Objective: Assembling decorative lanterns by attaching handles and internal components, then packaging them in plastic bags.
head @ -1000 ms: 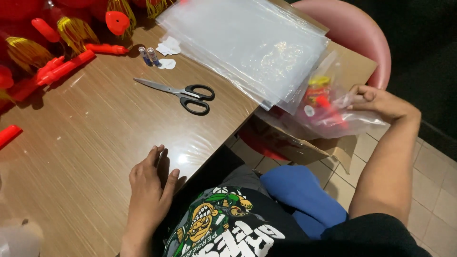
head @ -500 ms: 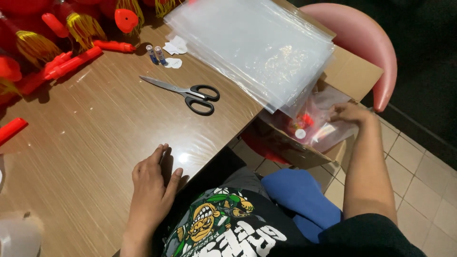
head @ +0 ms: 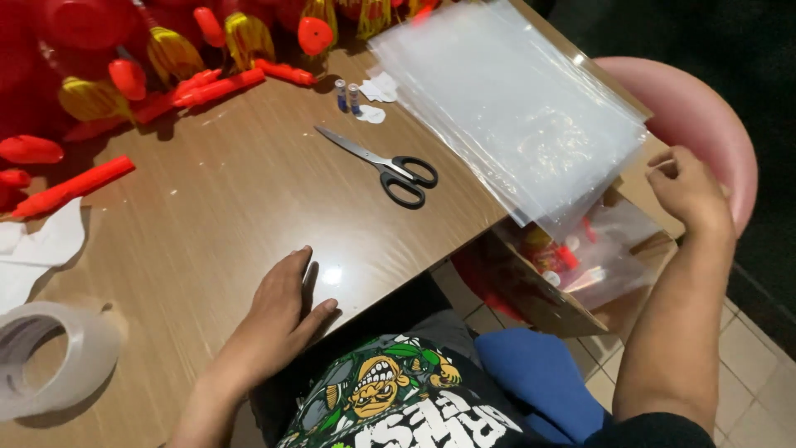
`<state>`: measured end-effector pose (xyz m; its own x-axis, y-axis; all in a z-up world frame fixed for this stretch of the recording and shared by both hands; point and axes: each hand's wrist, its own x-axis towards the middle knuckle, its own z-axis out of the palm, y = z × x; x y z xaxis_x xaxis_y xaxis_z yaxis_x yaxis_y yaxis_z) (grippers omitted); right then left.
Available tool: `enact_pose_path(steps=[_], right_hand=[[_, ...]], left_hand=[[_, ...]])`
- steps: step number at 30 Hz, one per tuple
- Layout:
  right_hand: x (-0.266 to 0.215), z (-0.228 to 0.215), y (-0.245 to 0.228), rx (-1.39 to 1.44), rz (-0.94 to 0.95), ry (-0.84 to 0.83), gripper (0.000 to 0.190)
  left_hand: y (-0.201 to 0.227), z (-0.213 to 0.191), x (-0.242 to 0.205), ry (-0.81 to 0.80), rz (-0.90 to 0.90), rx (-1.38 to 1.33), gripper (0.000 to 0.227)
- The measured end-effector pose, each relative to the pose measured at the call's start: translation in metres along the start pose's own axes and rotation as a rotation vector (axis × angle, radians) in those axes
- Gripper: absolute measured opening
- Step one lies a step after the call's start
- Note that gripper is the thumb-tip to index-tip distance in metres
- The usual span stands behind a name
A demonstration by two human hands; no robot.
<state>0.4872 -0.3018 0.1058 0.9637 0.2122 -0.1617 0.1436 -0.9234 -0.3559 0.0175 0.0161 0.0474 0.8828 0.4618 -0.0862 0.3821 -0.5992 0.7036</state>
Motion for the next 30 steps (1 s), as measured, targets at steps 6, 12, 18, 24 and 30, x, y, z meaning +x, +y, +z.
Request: enact_pose_path(steps=[6, 12, 18, 24, 30], right_hand=[[-0.028, 0.001, -0.101, 0.212, -0.587, -0.028, 0.026], [-0.032, 0.068, -0.188, 0.146, -0.774, -0.227, 0.041], [0.017, 0.126, -0.202, -0.065, -0.641, -0.062, 0.054], [0.015, 0.122, -0.201, -0.153, -0.607, 0.009, 0.053], [-0.015, 0.092, -0.215, 0.062, -0.479, -0.102, 0.051]], left_hand=[[-0.040, -0.043, 0.017, -0.049, -0.127, 0.236, 0.084], [-0.086, -0.081, 0.046, 0.108, -0.214, 0.239, 0.079], [-0.093, -0.111, 0.038, 0.269, -0.196, 0.038, 0.072], [-0.108, -0.132, 0.032, 0.293, -0.165, -0.124, 0.065], [-0.128, -0.145, 0.029, 0.292, -0.227, -0.147, 0.057]])
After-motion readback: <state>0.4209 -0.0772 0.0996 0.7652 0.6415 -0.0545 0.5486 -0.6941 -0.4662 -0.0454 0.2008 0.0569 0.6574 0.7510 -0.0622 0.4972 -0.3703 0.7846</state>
